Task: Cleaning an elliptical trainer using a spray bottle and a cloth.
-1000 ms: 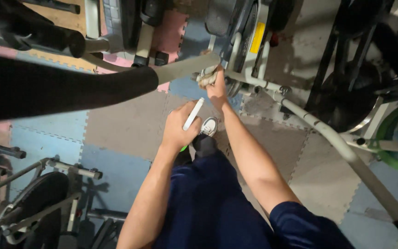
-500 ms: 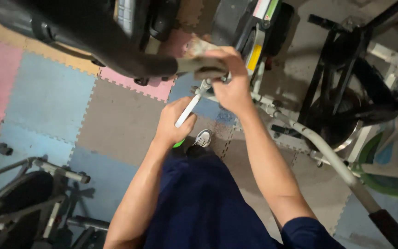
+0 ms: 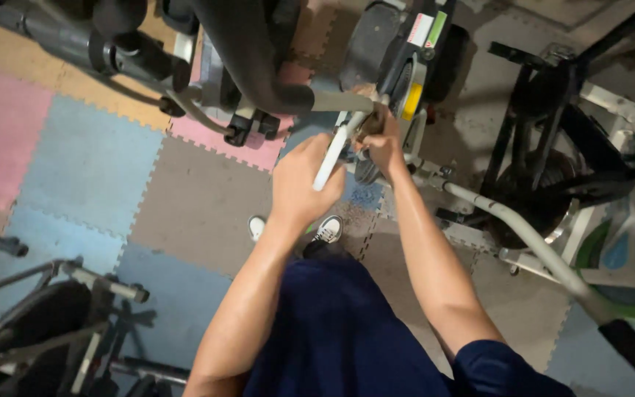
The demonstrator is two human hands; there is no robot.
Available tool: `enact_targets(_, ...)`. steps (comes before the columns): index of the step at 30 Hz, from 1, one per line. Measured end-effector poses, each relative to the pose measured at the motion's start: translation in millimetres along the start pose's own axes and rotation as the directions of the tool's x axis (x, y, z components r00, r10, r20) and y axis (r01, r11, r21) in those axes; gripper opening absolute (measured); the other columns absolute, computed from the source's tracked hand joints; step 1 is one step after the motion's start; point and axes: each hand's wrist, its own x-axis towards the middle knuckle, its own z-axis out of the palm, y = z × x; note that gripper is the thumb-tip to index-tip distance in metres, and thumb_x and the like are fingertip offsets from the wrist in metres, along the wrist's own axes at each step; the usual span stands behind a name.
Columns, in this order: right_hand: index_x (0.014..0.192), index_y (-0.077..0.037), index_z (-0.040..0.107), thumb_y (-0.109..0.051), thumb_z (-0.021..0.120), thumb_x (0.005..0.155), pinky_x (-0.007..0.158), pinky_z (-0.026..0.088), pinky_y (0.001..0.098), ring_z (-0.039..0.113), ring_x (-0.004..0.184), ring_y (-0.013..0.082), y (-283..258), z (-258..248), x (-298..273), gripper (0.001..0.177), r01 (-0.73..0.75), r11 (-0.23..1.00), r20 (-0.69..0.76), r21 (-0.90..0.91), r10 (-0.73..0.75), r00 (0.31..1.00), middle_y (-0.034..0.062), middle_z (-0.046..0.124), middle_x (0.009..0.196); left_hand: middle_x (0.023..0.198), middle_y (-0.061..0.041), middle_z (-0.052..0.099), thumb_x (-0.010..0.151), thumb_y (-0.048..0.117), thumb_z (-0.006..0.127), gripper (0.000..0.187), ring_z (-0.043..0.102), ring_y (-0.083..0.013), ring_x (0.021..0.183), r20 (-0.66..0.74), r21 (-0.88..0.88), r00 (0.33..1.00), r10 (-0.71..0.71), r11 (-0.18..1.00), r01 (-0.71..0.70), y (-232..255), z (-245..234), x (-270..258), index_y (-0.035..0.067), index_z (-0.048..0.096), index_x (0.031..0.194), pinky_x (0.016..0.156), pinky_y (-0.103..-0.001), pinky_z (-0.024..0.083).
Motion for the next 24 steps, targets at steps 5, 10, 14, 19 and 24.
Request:
enact_targets(5, 0.123, 0.004, 0.055, 0.0, 0.046, 0.104, 0.062, 0.053, 0.0332, 0.061, 0.074, 0.0203, 37, -10, -12, 0.022, 0.136, 0.989, -0.062, 0.052, -0.132, 0.989, 0.0117, 0.06, 0.092, 0.081, -0.017, 0.067, 0.083, 0.019, 0.065, 0.014, 0.066, -0.0429, 0.076, -0.01, 0.134, 1.0, -0.026, 0.991, 0.027, 9, -5, 12, 0.007, 0.06, 0.087, 0.065, -0.053, 0.052)
enact_targets(10, 0.136, -0.002, 0.057, 0.003, 0.066, 0.084, 0.108, 0.048, 0.0436, 0.06, 0.126, 0.0346, -119, 85, -28, 0.053, 0.532, 0.6, 0.045, -0.597, -0.637, 0.769, 0.0188, 0.063, 0.131, 0.098, -0.017, 0.071, 0.08, 0.015, 0.063, 0.028, 0.069, -0.0416, 0.083, -0.062, -0.028, 0.99, 0.123, 0.992, -0.125, -4, -35, 5, 0.005, 0.067, 0.106, 0.069, -0.048, 0.056)
enact_targets(14, 0.132, -0.002, 0.056, -0.004, 0.075, 0.083, 0.106, 0.049, 0.0392, 0.058, 0.122, 0.0351, -156, 124, -40, 0.053, 0.517, 0.551, 0.082, -0.655, -0.629, 0.773, 0.0189, 0.058, 0.125, 0.108, -0.016, 0.071, 0.085, 0.011, 0.061, 0.03, 0.071, -0.0398, 0.093, -0.101, -0.125, 0.977, 0.187, 0.972, -0.199, -18, -63, -6, 0.006, 0.067, 0.113, 0.08, -0.044, 0.059)
enact_targets(19, 0.131, -0.006, 0.058, 0.006, 0.07, 0.082, 0.101, 0.053, 0.039, 0.065, 0.113, 0.033, -134, 126, -37, 0.052, 0.473, 0.56, -0.011, -0.68, -0.654, 0.757, 0.0166, 0.063, 0.121, 0.111, -0.018, 0.07, 0.083, 0.007, 0.06, 0.033, 0.069, -0.0401, 0.099, -0.038, -0.189, 0.978, 0.206, 0.959, -0.21, -41, -94, -18, 0.003, 0.066, 0.114, 0.086, -0.044, 0.058)
enact_targets(24, 0.12, -0.007, 0.057, 0.002, 0.077, 0.088, 0.091, 0.056, 0.0365, 0.069, 0.106, 0.0241, -68, 96, -9, 0.038, 0.267, 0.679, -0.269, -0.683, -0.574, 0.773, 0.0099, 0.068, 0.112, 0.11, -0.017, 0.069, 0.082, 0.007, 0.06, 0.03, 0.068, -0.0405, 0.1, 0.046, -0.222, 0.965, 0.258, 0.945, -0.242, -66, -130, -18, 0.001, 0.066, 0.111, 0.086, -0.044, 0.057)
